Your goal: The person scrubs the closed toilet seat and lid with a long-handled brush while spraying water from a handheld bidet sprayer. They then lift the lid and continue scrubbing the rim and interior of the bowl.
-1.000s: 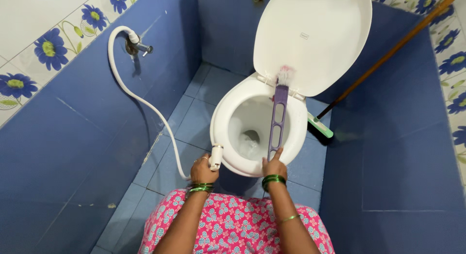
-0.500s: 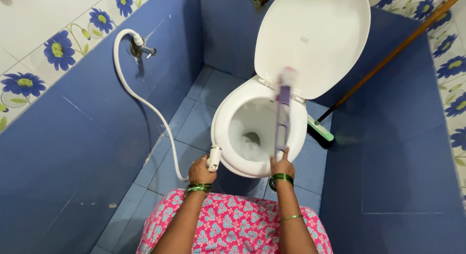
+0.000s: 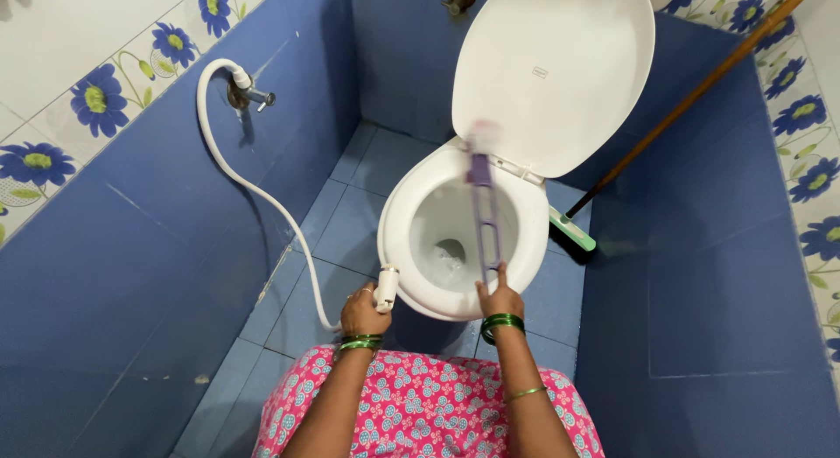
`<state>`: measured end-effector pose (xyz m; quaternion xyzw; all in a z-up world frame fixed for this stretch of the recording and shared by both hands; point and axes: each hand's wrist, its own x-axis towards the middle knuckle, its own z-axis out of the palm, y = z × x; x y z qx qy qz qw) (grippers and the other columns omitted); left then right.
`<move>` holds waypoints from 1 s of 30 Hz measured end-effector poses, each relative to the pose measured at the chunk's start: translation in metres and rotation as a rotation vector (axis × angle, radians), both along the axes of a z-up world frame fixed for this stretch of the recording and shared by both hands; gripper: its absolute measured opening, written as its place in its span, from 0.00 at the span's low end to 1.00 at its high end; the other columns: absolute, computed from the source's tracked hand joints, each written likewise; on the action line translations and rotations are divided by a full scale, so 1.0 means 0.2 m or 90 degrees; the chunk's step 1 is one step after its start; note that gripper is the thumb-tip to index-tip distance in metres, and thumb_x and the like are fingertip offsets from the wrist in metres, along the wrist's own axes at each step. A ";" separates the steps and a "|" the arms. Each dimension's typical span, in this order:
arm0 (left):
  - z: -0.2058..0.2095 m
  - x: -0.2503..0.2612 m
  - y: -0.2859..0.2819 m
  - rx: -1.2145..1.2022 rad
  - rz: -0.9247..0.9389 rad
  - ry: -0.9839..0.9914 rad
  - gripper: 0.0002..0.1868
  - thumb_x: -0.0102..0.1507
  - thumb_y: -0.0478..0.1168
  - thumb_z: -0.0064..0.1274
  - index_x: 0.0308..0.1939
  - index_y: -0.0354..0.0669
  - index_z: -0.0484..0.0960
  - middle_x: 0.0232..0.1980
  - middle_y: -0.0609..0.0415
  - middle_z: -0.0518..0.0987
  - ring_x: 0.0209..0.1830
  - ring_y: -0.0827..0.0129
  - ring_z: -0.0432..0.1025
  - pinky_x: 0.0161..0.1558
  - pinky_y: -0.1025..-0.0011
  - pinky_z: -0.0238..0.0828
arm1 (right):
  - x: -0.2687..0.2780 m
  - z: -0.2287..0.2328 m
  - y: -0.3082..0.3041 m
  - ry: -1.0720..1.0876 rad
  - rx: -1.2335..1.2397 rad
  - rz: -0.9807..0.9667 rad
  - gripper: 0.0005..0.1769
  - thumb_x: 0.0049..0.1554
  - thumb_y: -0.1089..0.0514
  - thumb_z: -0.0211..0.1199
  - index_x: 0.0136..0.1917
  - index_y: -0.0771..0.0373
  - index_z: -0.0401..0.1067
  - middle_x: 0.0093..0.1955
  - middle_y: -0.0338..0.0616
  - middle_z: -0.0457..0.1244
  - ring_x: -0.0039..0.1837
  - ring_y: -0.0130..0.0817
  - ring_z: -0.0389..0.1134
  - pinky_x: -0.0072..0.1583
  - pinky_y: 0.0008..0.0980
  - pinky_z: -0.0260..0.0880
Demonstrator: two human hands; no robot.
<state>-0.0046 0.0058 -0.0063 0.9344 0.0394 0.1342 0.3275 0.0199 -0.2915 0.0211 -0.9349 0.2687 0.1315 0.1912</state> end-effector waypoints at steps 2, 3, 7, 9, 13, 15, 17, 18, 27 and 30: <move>0.00 0.00 0.00 -0.001 0.001 0.007 0.22 0.48 0.41 0.64 0.45 0.41 0.79 0.38 0.44 0.81 0.42 0.45 0.76 0.45 0.50 0.72 | -0.03 -0.01 -0.04 -0.045 0.023 -0.096 0.52 0.57 0.34 0.59 0.85 0.40 0.38 0.50 0.65 0.69 0.55 0.61 0.72 0.57 0.51 0.73; 0.00 0.00 0.00 0.002 -0.001 0.012 0.21 0.49 0.41 0.63 0.45 0.41 0.80 0.38 0.44 0.81 0.42 0.45 0.76 0.46 0.50 0.72 | -0.05 -0.02 -0.04 -0.068 0.029 -0.131 0.52 0.57 0.34 0.59 0.86 0.42 0.36 0.49 0.65 0.70 0.54 0.61 0.73 0.56 0.51 0.73; -0.03 0.01 -0.03 0.001 -0.008 -0.022 0.24 0.49 0.40 0.63 0.49 0.40 0.80 0.40 0.43 0.82 0.43 0.45 0.76 0.47 0.51 0.72 | -0.03 -0.09 -0.03 -0.094 0.024 -0.137 0.56 0.58 0.35 0.60 0.87 0.49 0.32 0.47 0.67 0.70 0.51 0.63 0.73 0.54 0.52 0.74; -0.05 0.00 -0.05 0.000 -0.014 -0.039 0.27 0.48 0.40 0.64 0.51 0.39 0.80 0.41 0.41 0.82 0.43 0.44 0.76 0.47 0.51 0.72 | -0.03 -0.11 0.00 -0.069 0.017 -0.048 0.56 0.58 0.35 0.61 0.86 0.48 0.33 0.47 0.67 0.70 0.52 0.62 0.73 0.55 0.52 0.74; -0.05 0.00 -0.04 0.010 -0.016 -0.002 0.26 0.49 0.41 0.64 0.50 0.39 0.80 0.41 0.41 0.82 0.44 0.44 0.76 0.49 0.51 0.72 | -0.04 -0.03 0.16 -0.009 0.019 0.151 0.54 0.56 0.35 0.62 0.85 0.40 0.35 0.47 0.65 0.70 0.52 0.60 0.73 0.57 0.51 0.73; -0.05 0.00 -0.03 0.011 -0.009 -0.006 0.25 0.49 0.41 0.64 0.50 0.40 0.80 0.40 0.41 0.82 0.44 0.44 0.76 0.48 0.51 0.72 | -0.03 0.04 0.17 0.004 0.015 0.183 0.53 0.55 0.35 0.62 0.85 0.36 0.37 0.46 0.64 0.70 0.52 0.59 0.73 0.57 0.51 0.73; -0.05 -0.01 -0.01 0.010 0.000 -0.043 0.25 0.49 0.40 0.64 0.50 0.40 0.81 0.41 0.41 0.82 0.44 0.43 0.76 0.48 0.50 0.72 | -0.02 0.04 0.14 -0.004 0.007 0.167 0.50 0.55 0.35 0.62 0.84 0.31 0.41 0.46 0.64 0.71 0.52 0.58 0.73 0.58 0.50 0.73; -0.04 -0.01 0.00 0.013 0.000 -0.016 0.24 0.49 0.40 0.63 0.49 0.41 0.81 0.40 0.41 0.82 0.44 0.44 0.76 0.48 0.50 0.72 | -0.01 0.01 0.11 -0.022 0.007 0.121 0.50 0.55 0.35 0.62 0.84 0.32 0.42 0.47 0.64 0.70 0.52 0.59 0.73 0.57 0.51 0.73; -0.03 0.00 -0.04 0.005 -0.022 -0.021 0.23 0.48 0.40 0.63 0.47 0.42 0.80 0.40 0.41 0.81 0.43 0.43 0.76 0.47 0.50 0.72 | -0.01 -0.17 -0.13 -0.065 -0.008 -0.091 0.58 0.57 0.34 0.61 0.86 0.46 0.31 0.49 0.67 0.70 0.51 0.61 0.73 0.54 0.52 0.74; -0.04 0.00 -0.05 0.004 -0.033 -0.007 0.23 0.49 0.40 0.63 0.48 0.41 0.80 0.40 0.41 0.81 0.44 0.43 0.76 0.47 0.50 0.72 | -0.04 -0.15 0.00 0.003 -0.004 0.035 0.56 0.57 0.34 0.60 0.86 0.40 0.31 0.50 0.65 0.70 0.53 0.61 0.73 0.56 0.52 0.74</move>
